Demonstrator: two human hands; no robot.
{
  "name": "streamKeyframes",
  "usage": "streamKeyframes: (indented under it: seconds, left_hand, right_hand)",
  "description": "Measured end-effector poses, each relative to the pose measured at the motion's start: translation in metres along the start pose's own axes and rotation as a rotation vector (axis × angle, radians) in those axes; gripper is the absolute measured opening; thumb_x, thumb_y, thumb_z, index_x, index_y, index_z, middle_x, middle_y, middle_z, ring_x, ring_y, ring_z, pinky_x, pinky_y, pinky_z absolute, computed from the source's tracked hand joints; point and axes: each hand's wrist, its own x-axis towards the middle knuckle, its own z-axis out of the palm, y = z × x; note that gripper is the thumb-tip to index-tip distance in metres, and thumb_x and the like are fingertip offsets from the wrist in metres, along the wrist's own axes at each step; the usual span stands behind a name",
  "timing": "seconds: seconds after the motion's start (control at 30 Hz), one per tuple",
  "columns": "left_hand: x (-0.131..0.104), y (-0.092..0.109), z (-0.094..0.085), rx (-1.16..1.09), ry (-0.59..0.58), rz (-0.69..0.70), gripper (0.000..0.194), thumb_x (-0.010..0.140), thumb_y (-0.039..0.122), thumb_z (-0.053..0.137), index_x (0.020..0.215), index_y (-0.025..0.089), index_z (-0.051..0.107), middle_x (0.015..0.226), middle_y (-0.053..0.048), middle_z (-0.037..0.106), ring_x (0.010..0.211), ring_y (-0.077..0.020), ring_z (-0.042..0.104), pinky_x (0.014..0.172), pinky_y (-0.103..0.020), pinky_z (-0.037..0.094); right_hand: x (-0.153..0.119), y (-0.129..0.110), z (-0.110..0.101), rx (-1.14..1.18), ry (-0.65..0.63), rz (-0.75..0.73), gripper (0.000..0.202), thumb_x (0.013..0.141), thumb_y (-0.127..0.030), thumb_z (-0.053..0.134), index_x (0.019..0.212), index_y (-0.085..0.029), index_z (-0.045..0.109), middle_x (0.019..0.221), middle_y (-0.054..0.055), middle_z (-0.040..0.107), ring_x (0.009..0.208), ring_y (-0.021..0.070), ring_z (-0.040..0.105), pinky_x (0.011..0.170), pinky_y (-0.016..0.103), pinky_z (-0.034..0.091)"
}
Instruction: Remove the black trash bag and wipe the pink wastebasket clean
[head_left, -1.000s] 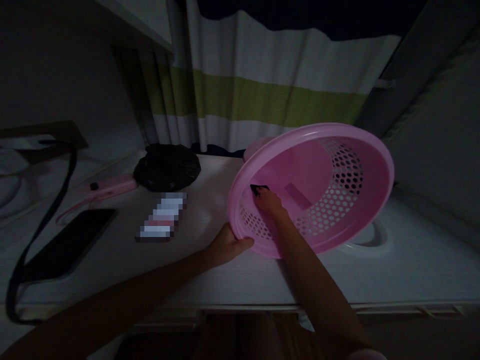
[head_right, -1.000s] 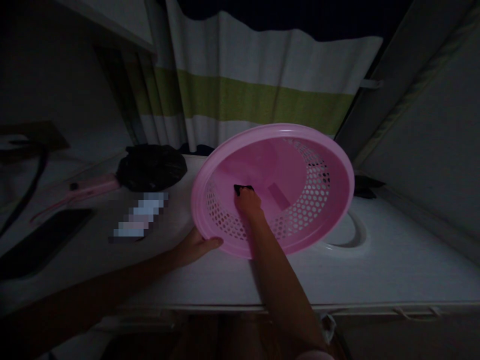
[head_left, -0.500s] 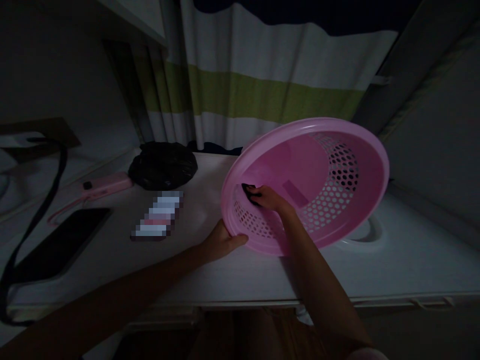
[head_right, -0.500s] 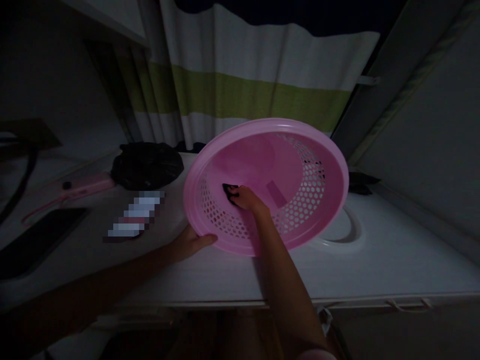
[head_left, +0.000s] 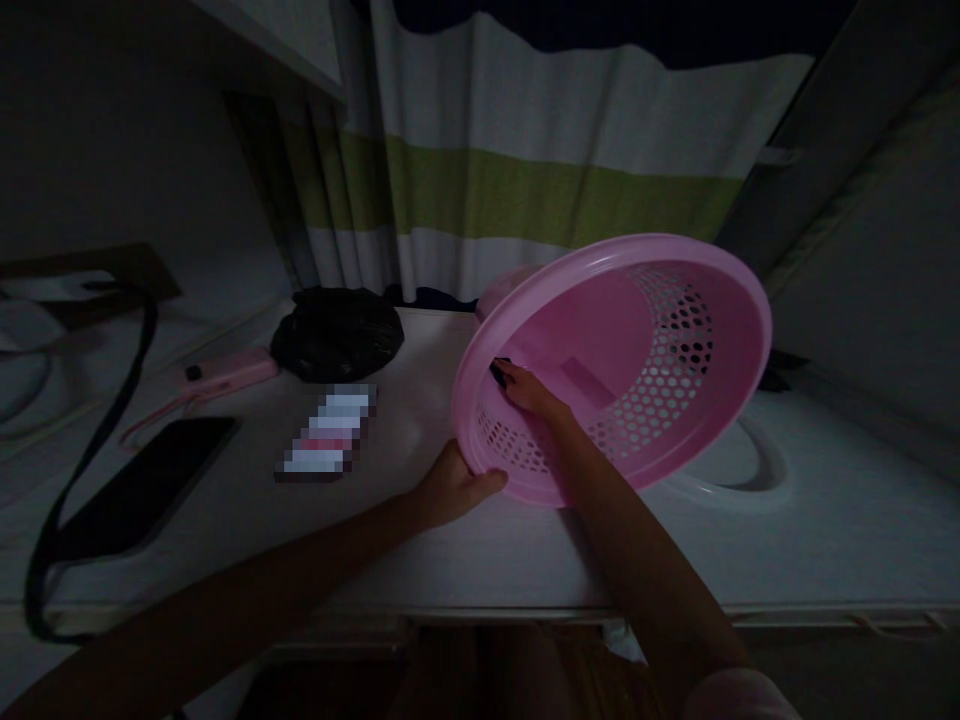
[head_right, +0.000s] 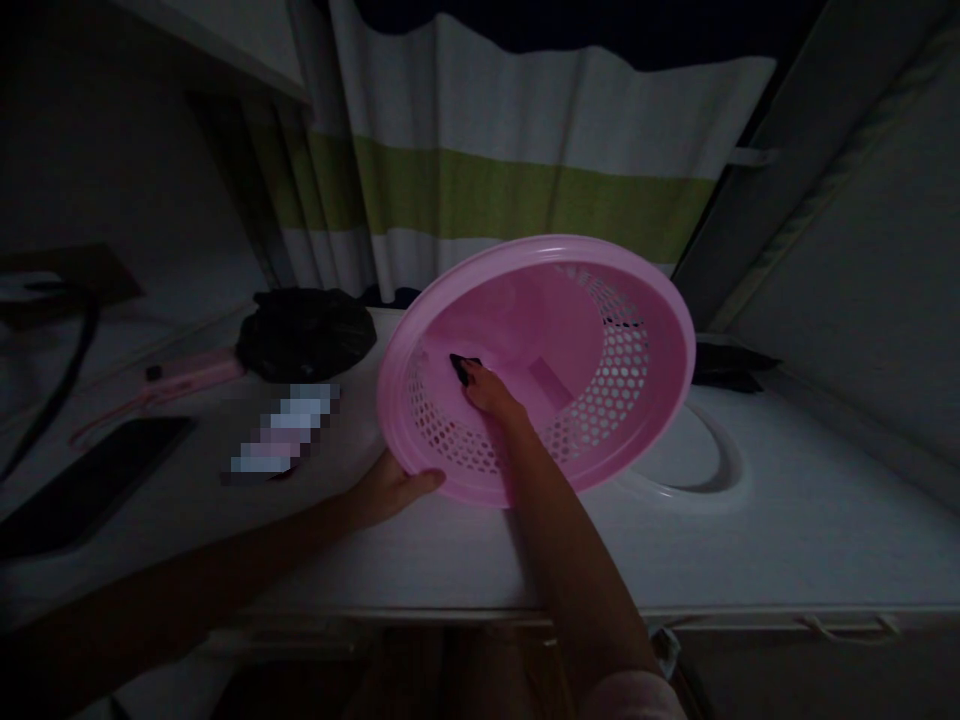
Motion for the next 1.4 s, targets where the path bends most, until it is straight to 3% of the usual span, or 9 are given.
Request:
streamKeyframes:
  seconds: [0.27, 0.43, 0.53, 0.67, 0.77, 0.87, 1.03, 1.23, 1.4]
  left_hand:
    - [0.001, 0.003, 0.000, -0.013, 0.005, -0.006, 0.031, 0.063, 0.020, 0.056, 0.092, 0.011, 0.060, 0.098, -0.010, 0.065, 0.090, -0.0216, 0.059, 0.084, -0.038, 0.046]
    - [0.003, 0.000, -0.001, -0.012, 0.026, 0.010, 0.035, 0.063, 0.020, 0.055, 0.097, 0.012, 0.059, 0.099, -0.009, 0.065, 0.095, -0.0223, 0.058, 0.088, -0.040, 0.044]
    - [0.005, -0.002, -0.001, -0.001, 0.036, -0.008, 0.036, 0.062, 0.020, 0.056, 0.097, 0.012, 0.059, 0.099, -0.009, 0.065, 0.094, -0.0225, 0.058, 0.089, -0.041, 0.043]
    - [0.006, -0.002, 0.000, -0.029, 0.042, -0.004, 0.045, 0.060, 0.019, 0.057, 0.104, 0.011, 0.056, 0.105, -0.010, 0.063, 0.099, -0.0234, 0.056, 0.091, -0.042, 0.041]
    - [0.006, -0.001, 0.000, -0.031, 0.032, 0.001, 0.046, 0.060, 0.019, 0.057, 0.106, 0.012, 0.055, 0.106, -0.010, 0.062, 0.099, -0.0236, 0.056, 0.091, -0.042, 0.041]
    - [0.005, 0.000, -0.001, -0.016, 0.013, 0.018, 0.044, 0.061, 0.020, 0.056, 0.104, 0.012, 0.056, 0.105, -0.010, 0.062, 0.098, -0.0235, 0.056, 0.091, -0.041, 0.041]
    - [0.005, -0.001, -0.001, -0.017, 0.003, 0.052, 0.041, 0.061, 0.020, 0.057, 0.101, 0.011, 0.056, 0.103, -0.011, 0.062, 0.095, -0.0231, 0.057, 0.088, -0.041, 0.043]
    - [0.004, 0.003, -0.001, -0.020, -0.006, -0.004, 0.028, 0.062, 0.020, 0.055, 0.088, 0.012, 0.060, 0.093, -0.009, 0.065, 0.090, -0.0230, 0.058, 0.084, -0.040, 0.045]
    - [0.004, 0.004, 0.000, -0.010, 0.003, -0.052, 0.020, 0.062, 0.020, 0.055, 0.080, 0.013, 0.061, 0.085, -0.007, 0.066, 0.091, -0.0233, 0.057, 0.083, -0.038, 0.046]
  right_hand:
    - [0.009, 0.002, -0.004, -0.188, -0.045, 0.180, 0.048, 0.082, -0.017, 0.038, 0.130, -0.014, 0.039, 0.132, 0.010, 0.043, 0.116, 0.0207, 0.045, 0.096, 0.032, 0.035]
    - [-0.002, 0.004, -0.007, -0.345, 0.033, 0.382, 0.045, 0.086, -0.036, 0.034, 0.113, -0.008, 0.055, 0.121, 0.017, 0.052, 0.116, 0.0297, 0.043, 0.093, 0.042, 0.035]
    - [-0.007, 0.002, -0.009, -0.394, 0.079, 0.441, 0.047, 0.086, -0.037, 0.033, 0.110, -0.004, 0.057, 0.121, 0.021, 0.051, 0.116, 0.0319, 0.041, 0.093, 0.045, 0.033]
    - [-0.007, -0.002, -0.008, -0.340, 0.014, 0.339, 0.044, 0.086, -0.033, 0.034, 0.111, -0.004, 0.056, 0.117, 0.020, 0.054, 0.111, 0.0284, 0.048, 0.093, 0.038, 0.035]
    - [-0.003, -0.005, -0.005, -0.207, -0.027, 0.155, 0.047, 0.082, -0.019, 0.039, 0.128, -0.009, 0.041, 0.129, 0.013, 0.047, 0.114, 0.0217, 0.046, 0.095, 0.031, 0.035]
    - [0.005, -0.004, 0.002, -0.027, 0.020, 0.028, 0.052, 0.082, -0.014, 0.034, 0.134, -0.015, 0.031, 0.136, 0.005, 0.039, 0.120, 0.0162, 0.041, 0.099, 0.029, 0.032]
    - [0.016, -0.001, 0.008, 0.138, 0.104, -0.048, 0.049, 0.084, -0.016, 0.027, 0.133, -0.019, 0.034, 0.130, 0.003, 0.047, 0.114, 0.0159, 0.047, 0.097, 0.032, 0.035]
    - [0.014, -0.002, 0.002, -0.054, 0.058, 0.131, 0.047, 0.084, -0.018, 0.031, 0.130, -0.017, 0.039, 0.120, 0.007, 0.055, 0.103, 0.0185, 0.055, 0.092, 0.029, 0.038]
    - [0.004, -0.001, -0.003, -0.225, 0.082, 0.410, 0.041, 0.084, -0.030, 0.037, 0.117, -0.012, 0.053, 0.115, 0.015, 0.057, 0.107, 0.0225, 0.053, 0.091, 0.033, 0.038]
